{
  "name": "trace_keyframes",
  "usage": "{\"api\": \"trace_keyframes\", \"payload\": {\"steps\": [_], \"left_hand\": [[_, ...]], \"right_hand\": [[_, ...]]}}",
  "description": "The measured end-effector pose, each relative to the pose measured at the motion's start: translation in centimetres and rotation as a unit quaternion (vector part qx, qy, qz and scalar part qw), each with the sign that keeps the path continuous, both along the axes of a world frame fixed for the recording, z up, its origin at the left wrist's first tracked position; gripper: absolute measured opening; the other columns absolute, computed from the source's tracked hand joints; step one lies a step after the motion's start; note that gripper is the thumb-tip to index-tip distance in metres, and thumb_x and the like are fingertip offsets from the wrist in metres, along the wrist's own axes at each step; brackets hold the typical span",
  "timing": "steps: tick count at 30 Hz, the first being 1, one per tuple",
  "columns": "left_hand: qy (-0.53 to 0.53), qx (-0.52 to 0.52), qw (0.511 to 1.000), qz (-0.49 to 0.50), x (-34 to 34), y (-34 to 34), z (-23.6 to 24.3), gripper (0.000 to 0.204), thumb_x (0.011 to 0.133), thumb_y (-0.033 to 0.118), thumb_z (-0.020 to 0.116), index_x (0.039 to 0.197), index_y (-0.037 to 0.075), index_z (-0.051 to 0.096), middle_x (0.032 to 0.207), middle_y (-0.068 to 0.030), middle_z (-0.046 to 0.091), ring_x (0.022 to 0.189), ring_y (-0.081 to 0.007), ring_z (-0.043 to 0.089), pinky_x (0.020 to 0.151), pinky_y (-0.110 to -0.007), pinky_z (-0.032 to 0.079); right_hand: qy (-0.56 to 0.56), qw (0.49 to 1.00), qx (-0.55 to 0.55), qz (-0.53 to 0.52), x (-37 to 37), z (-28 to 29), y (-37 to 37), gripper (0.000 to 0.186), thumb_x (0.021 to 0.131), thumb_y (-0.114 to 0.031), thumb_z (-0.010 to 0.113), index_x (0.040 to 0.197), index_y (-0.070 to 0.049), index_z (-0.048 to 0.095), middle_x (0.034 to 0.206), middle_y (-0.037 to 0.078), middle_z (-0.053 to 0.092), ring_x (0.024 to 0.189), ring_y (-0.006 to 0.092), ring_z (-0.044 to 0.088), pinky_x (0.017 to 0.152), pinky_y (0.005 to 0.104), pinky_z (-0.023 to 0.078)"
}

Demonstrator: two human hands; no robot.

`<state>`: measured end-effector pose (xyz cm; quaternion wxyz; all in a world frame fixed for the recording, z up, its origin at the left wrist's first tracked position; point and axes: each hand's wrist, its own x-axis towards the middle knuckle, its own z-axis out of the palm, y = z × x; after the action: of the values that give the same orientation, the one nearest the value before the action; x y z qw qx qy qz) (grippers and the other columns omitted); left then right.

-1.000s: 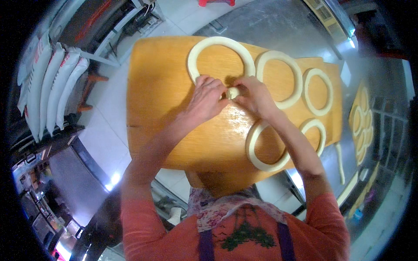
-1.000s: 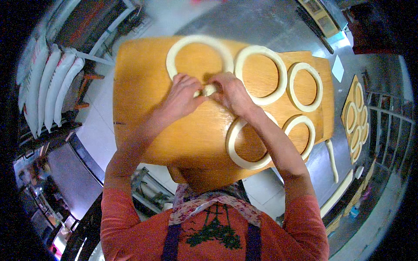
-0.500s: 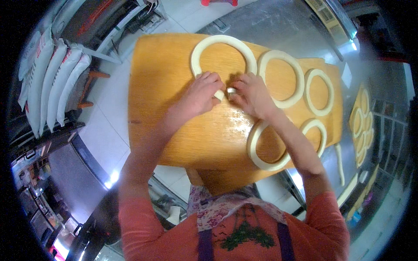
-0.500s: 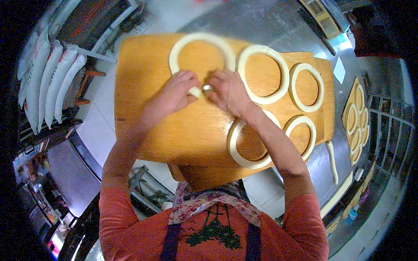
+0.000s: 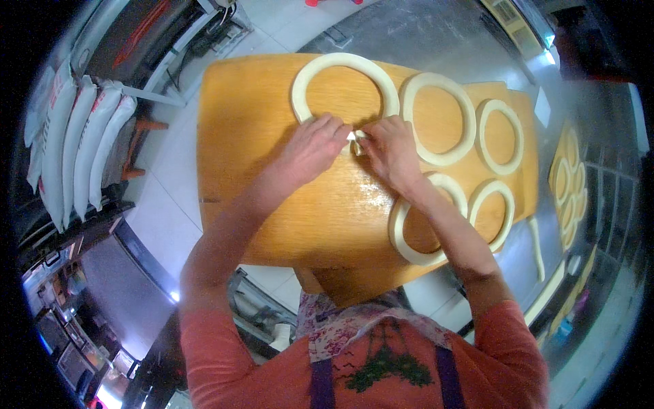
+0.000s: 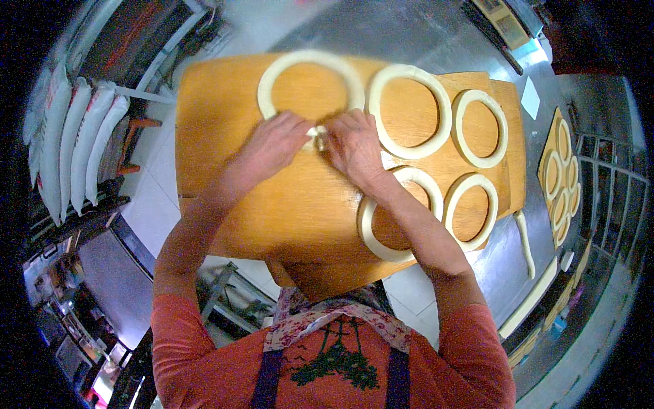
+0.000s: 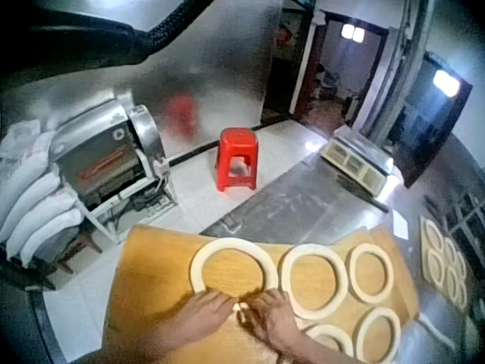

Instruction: The person shapes long strips of dough into circular rings by hand on a wooden board. They repeatedly pick up dough strips, form them into circles, and place them onto the board, accumulating a batch of dough rings.

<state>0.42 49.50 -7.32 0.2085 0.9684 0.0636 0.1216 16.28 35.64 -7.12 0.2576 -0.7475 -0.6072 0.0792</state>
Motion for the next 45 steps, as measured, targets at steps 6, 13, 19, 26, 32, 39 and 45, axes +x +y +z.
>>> {"api": "trace_keyframes", "payload": {"steps": [6,13,19,26,32,39,45], "left_hand": [[-0.089,-0.093,0.989,0.068,0.2,-1.0,-0.9,0.019,0.085,0.009,0.067,0.101,0.001,0.060,0.101,-0.0157,0.059,0.098,-0.0358,0.057,0.084,-0.044,0.048],[-0.124,-0.128,0.979,0.096,0.2,-1.6,-1.4,0.018,0.084,0.009,0.070,0.099,0.003,0.062,0.099,-0.0145,0.061,0.095,-0.0355,0.059,0.082,-0.044,0.049],[-0.154,-0.129,0.976,0.083,0.3,-1.7,-1.9,0.016,0.083,0.006,0.070,0.097,0.002,0.064,0.096,-0.0137,0.062,0.093,-0.0343,0.059,0.080,-0.043,0.049],[-0.160,-0.118,0.977,0.077,0.2,-1.7,-2.2,0.017,0.080,0.003,0.070,0.097,0.002,0.065,0.096,-0.0132,0.062,0.093,-0.0339,0.058,0.080,-0.043,0.049],[-0.098,-0.107,0.987,0.062,-0.4,-1.0,-2.0,0.026,0.081,0.006,0.070,0.107,0.002,0.064,0.104,-0.0149,0.063,0.104,-0.0355,0.058,0.094,-0.044,0.046],[-0.003,-0.124,0.991,0.044,-1.4,0.6,-0.4,0.044,0.087,0.009,0.064,0.130,0.004,0.057,0.121,-0.0205,0.060,0.119,-0.0414,0.053,0.110,-0.047,0.038],[-0.015,-0.153,0.987,0.055,-2.0,0.4,-1.0,0.047,0.089,0.008,0.062,0.134,0.004,0.054,0.124,-0.0221,0.060,0.122,-0.0425,0.052,0.108,-0.048,0.040]], "right_hand": [[0.017,0.999,0.013,-0.040,-0.7,0.2,0.0,0.017,0.078,-0.010,0.067,0.094,-0.009,0.070,0.090,0.008,0.065,0.092,0.0291,0.055,0.083,0.0435,0.040],[0.001,0.999,0.016,-0.049,-1.0,-0.4,0.1,0.017,0.076,-0.007,0.067,0.093,-0.008,0.070,0.091,0.007,0.066,0.093,0.0281,0.055,0.082,0.0431,0.039],[0.002,0.999,0.026,-0.035,-1.3,-0.4,0.2,0.020,0.075,-0.003,0.068,0.094,-0.008,0.070,0.085,0.007,0.063,0.088,0.0299,0.054,0.081,0.0420,0.040],[-0.024,0.998,0.048,-0.027,-1.9,-0.7,0.0,0.023,0.074,-0.004,0.068,0.097,-0.008,0.069,0.092,0.006,0.065,0.093,0.0292,0.056,0.083,0.0422,0.040],[-0.013,1.000,0.011,0.006,-1.3,0.5,-0.3,0.024,0.078,-0.014,0.071,0.101,-0.009,0.069,0.098,0.007,0.066,0.097,0.0285,0.057,0.088,0.0441,0.038],[-0.075,0.996,0.040,0.001,-1.8,-0.4,0.1,0.032,0.075,-0.025,0.077,0.101,-0.009,0.068,0.098,0.006,0.065,0.095,0.0264,0.057,0.086,0.0434,0.039],[-0.087,0.991,0.085,0.052,-1.8,-1.5,0.6,0.029,0.075,-0.019,0.078,0.099,-0.007,0.067,0.096,0.006,0.064,0.092,0.0279,0.057,0.081,0.0421,0.040]]}}
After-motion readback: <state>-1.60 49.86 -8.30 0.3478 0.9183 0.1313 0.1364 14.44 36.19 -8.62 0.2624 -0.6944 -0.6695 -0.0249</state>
